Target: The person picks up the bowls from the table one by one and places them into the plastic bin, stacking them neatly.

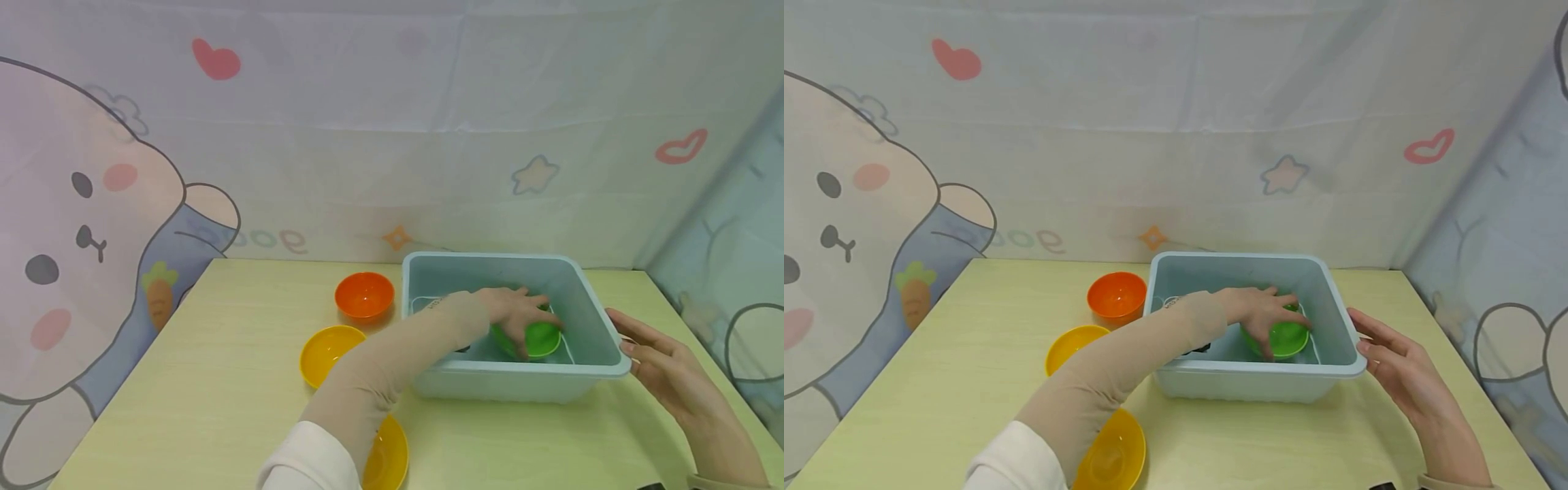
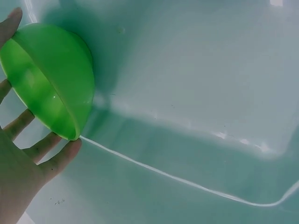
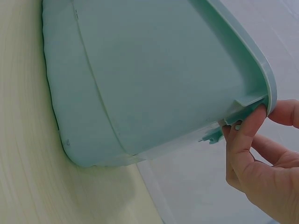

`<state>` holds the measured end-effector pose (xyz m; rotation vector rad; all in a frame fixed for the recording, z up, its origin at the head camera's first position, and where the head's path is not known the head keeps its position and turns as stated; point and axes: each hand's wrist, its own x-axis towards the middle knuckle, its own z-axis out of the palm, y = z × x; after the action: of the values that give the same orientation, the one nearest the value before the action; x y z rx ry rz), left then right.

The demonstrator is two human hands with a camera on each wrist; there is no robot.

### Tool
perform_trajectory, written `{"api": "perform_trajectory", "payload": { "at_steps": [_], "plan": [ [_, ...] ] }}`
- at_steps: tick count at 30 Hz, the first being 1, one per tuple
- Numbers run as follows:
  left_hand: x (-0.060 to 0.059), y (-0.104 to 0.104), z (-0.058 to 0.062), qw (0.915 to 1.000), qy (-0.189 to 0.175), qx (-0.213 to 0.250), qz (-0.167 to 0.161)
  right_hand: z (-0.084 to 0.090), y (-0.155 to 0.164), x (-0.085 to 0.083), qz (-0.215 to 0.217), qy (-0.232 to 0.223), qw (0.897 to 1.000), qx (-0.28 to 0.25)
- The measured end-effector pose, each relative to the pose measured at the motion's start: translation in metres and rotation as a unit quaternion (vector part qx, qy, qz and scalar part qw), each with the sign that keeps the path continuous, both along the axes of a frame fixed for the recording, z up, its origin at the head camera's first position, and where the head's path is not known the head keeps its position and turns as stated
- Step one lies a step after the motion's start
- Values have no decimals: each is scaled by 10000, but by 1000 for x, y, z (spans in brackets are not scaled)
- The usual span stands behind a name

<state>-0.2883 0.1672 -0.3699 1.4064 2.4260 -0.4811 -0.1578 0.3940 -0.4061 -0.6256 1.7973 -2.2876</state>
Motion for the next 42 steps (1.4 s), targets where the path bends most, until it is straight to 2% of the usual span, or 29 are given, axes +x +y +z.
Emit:
{"api": "perform_trajectory", "payload": {
  "at_steps": [10, 28, 36, 42],
  "plan": [
    [0, 1, 3, 9997, -208, -14, 132, 0, 1, 0, 140, 84, 9998, -111],
    [2, 4, 13, 9993, -84, -360, 101, -1, 0, -2, 18, 74, 10000, 62],
    [2, 3, 23, 9985, -85, -387, 377, -1, -1, -3, -26, 55, 9998, 180],
    [3, 2, 29, 9979, -138, -332, 535, -1, -1, -3, 30, 40, 10000, 68]
  ]
}}
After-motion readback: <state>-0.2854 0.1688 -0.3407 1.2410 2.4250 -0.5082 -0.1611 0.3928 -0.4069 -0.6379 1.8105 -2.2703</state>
